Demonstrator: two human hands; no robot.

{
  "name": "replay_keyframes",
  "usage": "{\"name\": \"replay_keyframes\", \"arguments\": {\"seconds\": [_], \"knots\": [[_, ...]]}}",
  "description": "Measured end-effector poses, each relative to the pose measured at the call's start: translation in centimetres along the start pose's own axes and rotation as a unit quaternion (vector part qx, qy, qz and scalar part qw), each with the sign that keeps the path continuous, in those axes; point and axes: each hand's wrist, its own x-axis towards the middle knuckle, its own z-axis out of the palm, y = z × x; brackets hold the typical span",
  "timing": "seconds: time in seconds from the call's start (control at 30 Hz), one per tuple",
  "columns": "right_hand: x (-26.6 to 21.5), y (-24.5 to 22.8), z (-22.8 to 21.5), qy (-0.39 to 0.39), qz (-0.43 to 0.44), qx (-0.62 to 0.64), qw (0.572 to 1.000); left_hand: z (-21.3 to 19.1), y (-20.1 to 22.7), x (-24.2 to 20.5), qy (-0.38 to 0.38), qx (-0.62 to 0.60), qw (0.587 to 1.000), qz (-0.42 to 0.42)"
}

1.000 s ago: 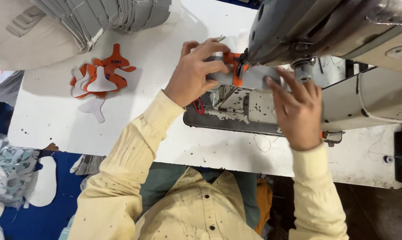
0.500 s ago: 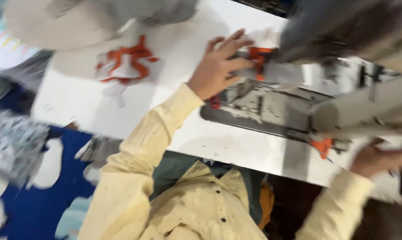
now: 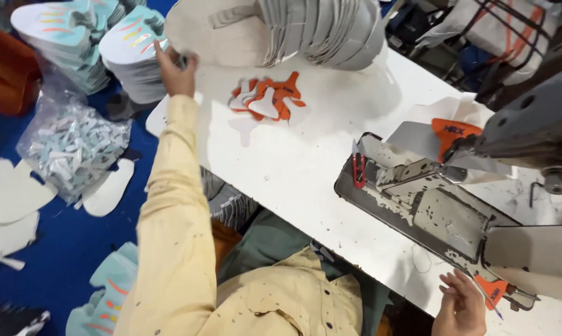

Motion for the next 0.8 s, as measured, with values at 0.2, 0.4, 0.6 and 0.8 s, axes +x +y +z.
{"name": "replay_keyframes", "arguments": {"seconds": [0.2, 0.4, 0.6, 0.8], "knots": [[2.0, -6.3, 1.1, -0.008, 0.015, 0.035, 0.999, -2.4, 0.9, -2.4, 0.021, -0.177, 0.967, -0.182], [2.6, -9.3, 4.8, -0.119, 0.017, 0.072, 0.990, -8.1, 12.4, -6.6, 0.259, -0.362, 0.831, -0.332], [2.0, -10.6, 10.9, -0.216, 0.145, 0.237, 0.936, -7.2, 18.9, -16.4, -0.049, -0.365, 0.836, -0.406], [-0.4, -1.8, 11.3, -0.089, 0.158, 0.541, 0.821, -0.8, 36.6, -20.9, -0.257, -0.076, 0.960, 0.081]]}}
